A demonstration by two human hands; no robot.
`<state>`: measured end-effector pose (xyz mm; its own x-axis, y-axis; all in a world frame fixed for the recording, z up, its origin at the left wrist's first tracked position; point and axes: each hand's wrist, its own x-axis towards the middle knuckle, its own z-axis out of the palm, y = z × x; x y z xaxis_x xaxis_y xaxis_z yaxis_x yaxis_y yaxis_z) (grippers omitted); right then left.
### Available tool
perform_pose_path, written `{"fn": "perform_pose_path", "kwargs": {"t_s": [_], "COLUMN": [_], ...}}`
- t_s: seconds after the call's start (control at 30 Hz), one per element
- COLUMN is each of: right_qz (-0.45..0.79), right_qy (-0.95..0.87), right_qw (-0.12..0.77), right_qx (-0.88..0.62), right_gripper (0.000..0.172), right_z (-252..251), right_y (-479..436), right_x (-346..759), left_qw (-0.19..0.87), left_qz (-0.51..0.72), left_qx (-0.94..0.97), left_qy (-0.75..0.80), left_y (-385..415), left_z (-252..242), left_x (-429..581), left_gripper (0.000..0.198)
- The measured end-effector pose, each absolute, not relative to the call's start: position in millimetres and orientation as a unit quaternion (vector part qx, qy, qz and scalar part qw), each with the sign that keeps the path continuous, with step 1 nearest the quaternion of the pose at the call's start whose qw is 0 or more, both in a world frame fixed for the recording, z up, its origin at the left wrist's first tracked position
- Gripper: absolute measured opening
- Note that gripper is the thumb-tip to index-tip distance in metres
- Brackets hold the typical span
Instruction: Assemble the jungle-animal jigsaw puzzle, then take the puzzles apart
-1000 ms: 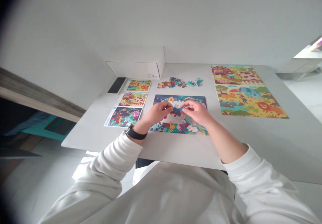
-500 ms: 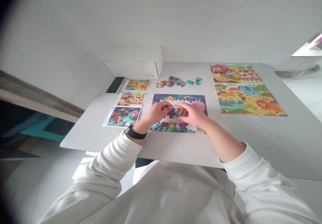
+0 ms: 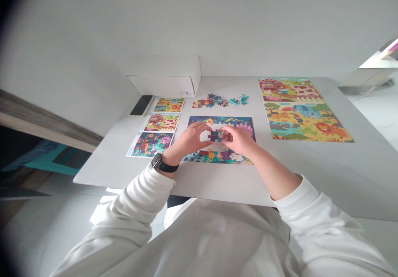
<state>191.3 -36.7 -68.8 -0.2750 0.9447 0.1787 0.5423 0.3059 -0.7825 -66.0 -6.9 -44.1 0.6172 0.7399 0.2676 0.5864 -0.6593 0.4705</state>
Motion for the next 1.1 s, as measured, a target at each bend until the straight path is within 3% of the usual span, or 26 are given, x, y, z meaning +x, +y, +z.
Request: {"fn": "perform_pose_path", "kwargs": {"t_s": [0.5,0.97,1.1], "right_qz": [0.244,0.266,0.261], "right_qy": [-0.666,-0.665,-0.648], "right_qw": [0.380,0.386,0.397], "right_qx": [-0.593,-0.582,-0.595], "right_gripper": [0.031,0.030,0.032], "right_z": [-62,-64,-57], "right_y": [-30,-27,-25], "right_x": [210,213,222], "left_qw": [0.106,0.096,0.105], "left_qz": [0.126,0.140,0.220], "left_qx": [0.871,0.874,0.857], "left_qy": [0.463,0.454,0.454], "left_y": [-2,-2,-2], "left_z": [-55,-60,-52], "left_x": [-69,-66,-66], "left_gripper": [0.041,0.038,0.032]}}
